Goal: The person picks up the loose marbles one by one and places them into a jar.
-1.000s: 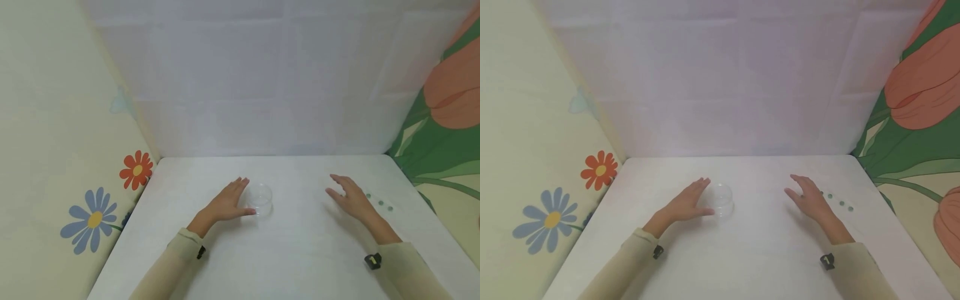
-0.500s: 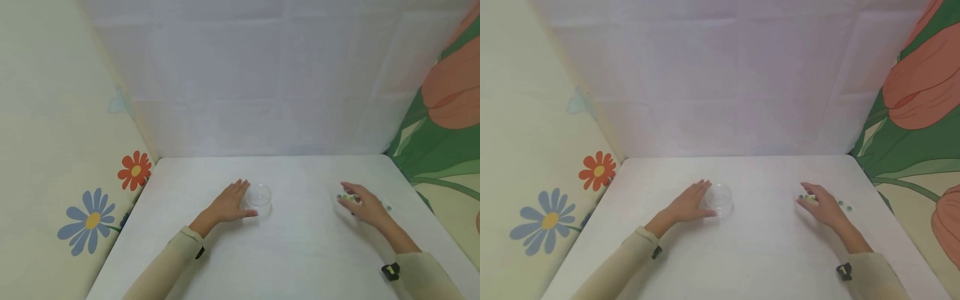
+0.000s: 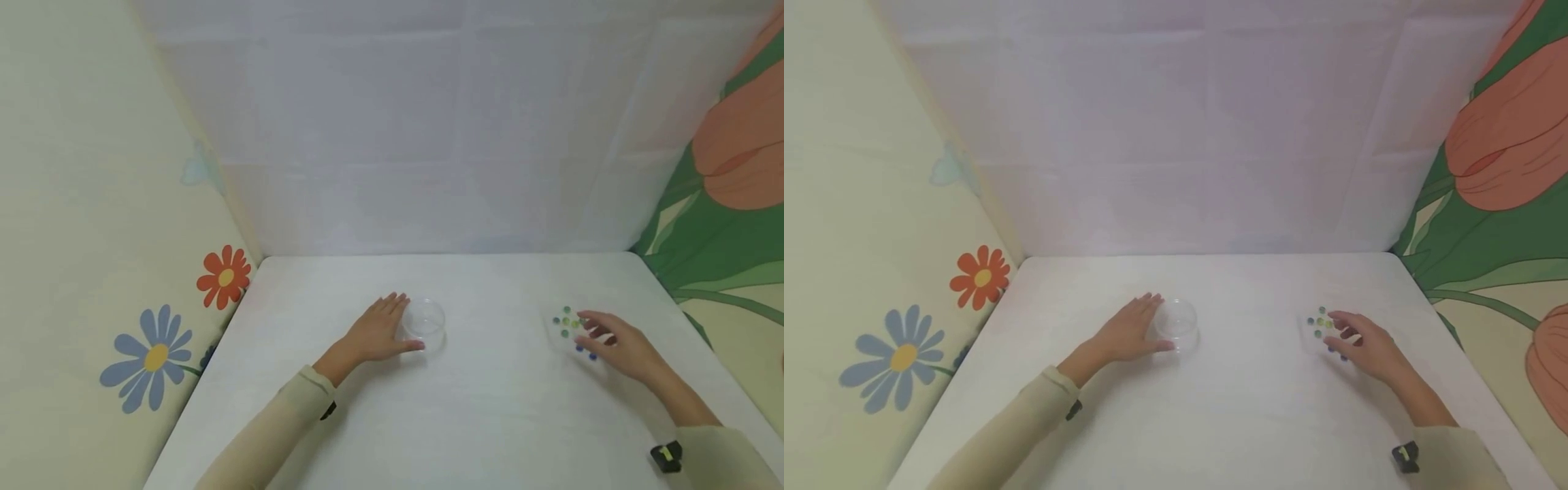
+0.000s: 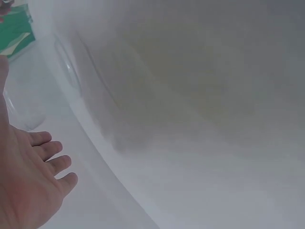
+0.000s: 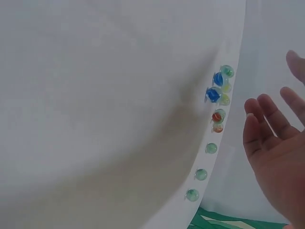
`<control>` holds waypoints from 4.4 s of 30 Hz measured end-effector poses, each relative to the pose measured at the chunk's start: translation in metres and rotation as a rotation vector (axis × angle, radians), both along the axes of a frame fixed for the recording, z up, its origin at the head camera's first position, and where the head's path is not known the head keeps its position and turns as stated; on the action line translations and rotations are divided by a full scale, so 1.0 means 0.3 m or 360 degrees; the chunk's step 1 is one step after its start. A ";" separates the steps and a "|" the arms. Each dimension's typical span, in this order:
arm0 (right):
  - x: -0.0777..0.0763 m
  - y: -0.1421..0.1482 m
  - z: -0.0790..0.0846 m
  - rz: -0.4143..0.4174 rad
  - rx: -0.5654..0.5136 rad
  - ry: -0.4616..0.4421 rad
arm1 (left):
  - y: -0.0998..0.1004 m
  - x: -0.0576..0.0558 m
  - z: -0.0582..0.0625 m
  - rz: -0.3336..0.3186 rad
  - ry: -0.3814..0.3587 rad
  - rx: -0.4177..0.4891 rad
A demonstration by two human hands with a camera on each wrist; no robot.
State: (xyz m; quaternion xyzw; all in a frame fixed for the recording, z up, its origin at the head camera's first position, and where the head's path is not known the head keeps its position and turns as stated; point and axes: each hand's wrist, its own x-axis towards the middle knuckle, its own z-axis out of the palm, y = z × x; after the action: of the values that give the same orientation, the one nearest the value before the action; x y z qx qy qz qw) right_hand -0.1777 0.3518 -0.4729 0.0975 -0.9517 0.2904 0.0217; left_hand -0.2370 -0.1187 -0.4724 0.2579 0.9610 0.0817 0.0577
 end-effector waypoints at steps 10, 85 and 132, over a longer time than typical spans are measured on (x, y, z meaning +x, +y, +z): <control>0.017 0.099 -0.026 0.0090 -0.0018 -0.0208 | 0.003 -0.005 0.006 0.0007 -0.0011 -0.0016; -0.011 0.014 -0.030 -0.0154 -0.0191 -0.0383 | 0.002 -0.003 -0.018 0.0021 -0.0016 -0.0009; -0.140 -0.297 0.040 -0.0261 -0.0956 -0.0556 | -0.001 -0.005 -0.028 0.0027 -0.0017 0.0012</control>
State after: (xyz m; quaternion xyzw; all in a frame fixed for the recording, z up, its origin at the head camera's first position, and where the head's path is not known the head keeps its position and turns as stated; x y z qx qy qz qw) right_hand -0.2198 0.2627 -0.4609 -0.0411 -0.8179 0.5668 -0.0903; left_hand -0.2384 -0.1190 -0.4808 0.2494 0.9625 0.0872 0.0612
